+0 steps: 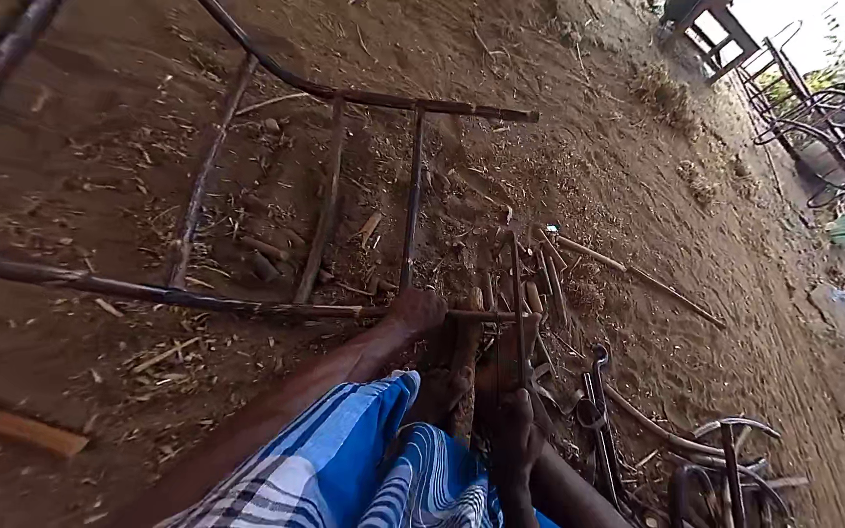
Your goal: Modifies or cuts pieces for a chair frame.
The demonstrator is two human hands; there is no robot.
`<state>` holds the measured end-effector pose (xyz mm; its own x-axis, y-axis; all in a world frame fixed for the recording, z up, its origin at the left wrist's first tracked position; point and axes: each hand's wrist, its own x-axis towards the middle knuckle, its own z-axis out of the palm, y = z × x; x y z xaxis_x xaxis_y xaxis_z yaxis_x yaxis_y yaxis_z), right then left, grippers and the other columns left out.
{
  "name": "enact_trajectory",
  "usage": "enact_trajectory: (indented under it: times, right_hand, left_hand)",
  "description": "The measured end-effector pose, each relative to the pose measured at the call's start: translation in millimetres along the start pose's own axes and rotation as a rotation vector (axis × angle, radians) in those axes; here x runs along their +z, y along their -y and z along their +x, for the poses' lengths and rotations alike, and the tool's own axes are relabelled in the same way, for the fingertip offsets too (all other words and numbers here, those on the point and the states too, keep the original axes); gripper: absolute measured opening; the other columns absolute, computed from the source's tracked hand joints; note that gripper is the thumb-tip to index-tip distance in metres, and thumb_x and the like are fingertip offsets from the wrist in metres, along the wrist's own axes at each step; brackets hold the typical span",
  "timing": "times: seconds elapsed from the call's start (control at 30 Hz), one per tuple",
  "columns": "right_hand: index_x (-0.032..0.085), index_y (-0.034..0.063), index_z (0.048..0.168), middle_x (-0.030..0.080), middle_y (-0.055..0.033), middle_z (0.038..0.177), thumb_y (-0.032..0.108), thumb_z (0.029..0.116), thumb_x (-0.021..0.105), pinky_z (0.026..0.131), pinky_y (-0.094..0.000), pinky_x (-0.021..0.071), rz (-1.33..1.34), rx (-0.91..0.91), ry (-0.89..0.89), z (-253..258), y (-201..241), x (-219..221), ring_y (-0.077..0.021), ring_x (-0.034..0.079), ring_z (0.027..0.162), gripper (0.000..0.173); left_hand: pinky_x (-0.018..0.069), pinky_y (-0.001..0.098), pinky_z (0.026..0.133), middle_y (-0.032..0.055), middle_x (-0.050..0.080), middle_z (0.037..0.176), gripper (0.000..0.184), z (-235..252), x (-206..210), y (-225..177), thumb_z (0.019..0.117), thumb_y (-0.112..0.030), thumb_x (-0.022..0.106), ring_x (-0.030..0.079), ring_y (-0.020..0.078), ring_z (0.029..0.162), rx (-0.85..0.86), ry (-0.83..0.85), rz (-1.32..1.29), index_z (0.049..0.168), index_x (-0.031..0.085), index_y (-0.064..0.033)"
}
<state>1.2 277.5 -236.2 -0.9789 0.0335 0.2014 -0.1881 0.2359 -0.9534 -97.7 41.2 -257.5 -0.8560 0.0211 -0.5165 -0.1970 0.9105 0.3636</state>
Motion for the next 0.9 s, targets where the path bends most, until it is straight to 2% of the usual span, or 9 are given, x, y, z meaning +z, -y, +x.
enact_trajectory:
  times: [0.1, 0.2, 0.37, 0.43, 0.57, 0.67, 0.7, 0.77, 0.9]
  right_hand:
    - [0.069, 0.0062, 0.095, 0.056, 0.0042, 0.063, 0.039, 0.1048, 0.045, 0.048, -0.0230, 0.0478, 0.033, 0.007, 0.004, -6, -9, -10, -0.0045, 0.052, 0.050, 0.042]
    - [0.069, 0.0097, 0.098, 0.058, 0.0049, 0.066, 0.051, 0.1061, 0.045, 0.050, -0.0239, 0.0501, 0.009, 0.028, 0.036, -30, -3, -34, -0.0043, 0.055, 0.053, 0.048]
    - [0.068, 0.0113, 0.086, 0.054, 0.0043, 0.059, 0.046, 0.1056, 0.041, 0.045, -0.0282, 0.0491, -0.015, -0.039, 0.019, 36, -23, 8, -0.0071, 0.052, 0.048, 0.048]
    - [0.068, 0.0113, 0.089, 0.044, 0.0043, 0.054, 0.044, 0.1047, 0.041, 0.039, -0.0276, 0.0405, 0.007, 0.066, 0.063, 43, 2, 10, -0.0077, 0.041, 0.041, 0.045]
    - [0.069, 0.0069, 0.094, 0.042, 0.0075, 0.051, 0.034, 0.1054, 0.038, 0.037, -0.0252, 0.0387, -0.062, 0.253, 0.129, 22, 79, -24, -0.0048, 0.038, 0.038, 0.043]
    - [0.068, 0.0112, 0.086, 0.049, -0.0006, 0.054, 0.046, 0.1065, 0.036, 0.039, -0.0348, 0.0410, -0.259, 0.251, 0.155, 57, 58, 6, -0.0143, 0.044, 0.041, 0.052]
    - [0.069, 0.0135, 0.093, 0.049, -0.0035, 0.058, 0.052, 0.1079, 0.033, 0.041, -0.0373, 0.0419, -0.295, 0.283, 0.180, 72, 50, 15, -0.0176, 0.046, 0.045, 0.056]
    - [0.071, 0.0148, 0.100, 0.047, -0.0025, 0.059, 0.053, 0.1082, 0.033, 0.042, -0.0360, 0.0404, -0.240, 0.315, 0.170, 78, 49, 18, -0.0165, 0.043, 0.046, 0.054]
    - [0.069, 0.0174, 0.105, 0.045, 0.0093, 0.049, 0.048, 0.1079, 0.035, 0.035, -0.0252, 0.0411, 0.232, 0.345, 0.094, 18, 83, -48, -0.0030, 0.042, 0.036, 0.046]
  left_hand:
    - [0.0554, 0.0610, 0.080, 0.0199, 0.071, 0.097, 0.032, 22, 17, 1, 0.1053, -0.023, 0.046, 0.070, 0.0409, 0.097, 0.011, -0.092, 0.063, 0.097, 0.070, -0.0043]
    - [0.0562, 0.0585, 0.082, 0.0186, 0.071, 0.100, 0.035, 18, 6, 0, 0.1069, -0.025, 0.042, 0.070, 0.0393, 0.099, -0.008, -0.053, 0.083, 0.099, 0.070, -0.0056]
    - [0.0547, 0.0603, 0.083, 0.0204, 0.071, 0.100, 0.036, 20, 13, 5, 0.1076, -0.027, 0.042, 0.070, 0.0409, 0.099, 0.012, -0.050, 0.046, 0.100, 0.069, -0.0037]
    - [0.0551, 0.0601, 0.080, 0.0199, 0.071, 0.097, 0.034, 20, 12, 6, 0.1063, -0.026, 0.044, 0.070, 0.0406, 0.096, 0.016, -0.068, 0.063, 0.098, 0.069, -0.0043]
    - [0.0551, 0.0602, 0.080, 0.0204, 0.070, 0.094, 0.032, 17, 9, 4, 0.1059, -0.026, 0.048, 0.069, 0.0404, 0.094, -0.038, -0.177, -0.004, 0.095, 0.069, -0.0040]
    - [0.0550, 0.0612, 0.081, 0.0208, 0.070, 0.097, 0.032, 23, 14, 9, 0.1061, -0.025, 0.045, 0.070, 0.0414, 0.097, 0.009, -0.058, 0.049, 0.100, 0.068, -0.0033]
    - [0.0551, 0.0607, 0.080, 0.0204, 0.071, 0.097, 0.031, 23, 12, 6, 0.1058, -0.024, 0.046, 0.070, 0.0409, 0.096, 0.023, -0.052, 0.066, 0.100, 0.068, -0.0038]
    - [0.0557, 0.0596, 0.081, 0.0194, 0.071, 0.098, 0.031, 19, 5, 5, 0.1055, -0.024, 0.046, 0.070, 0.0398, 0.097, 0.018, -0.051, 0.087, 0.101, 0.069, -0.0046]
    - [0.0558, 0.0586, 0.082, 0.0177, 0.071, 0.098, 0.035, 28, 0, 11, 0.1064, -0.028, 0.043, 0.071, 0.0386, 0.096, 0.007, -0.054, 0.057, 0.100, 0.070, -0.0070]
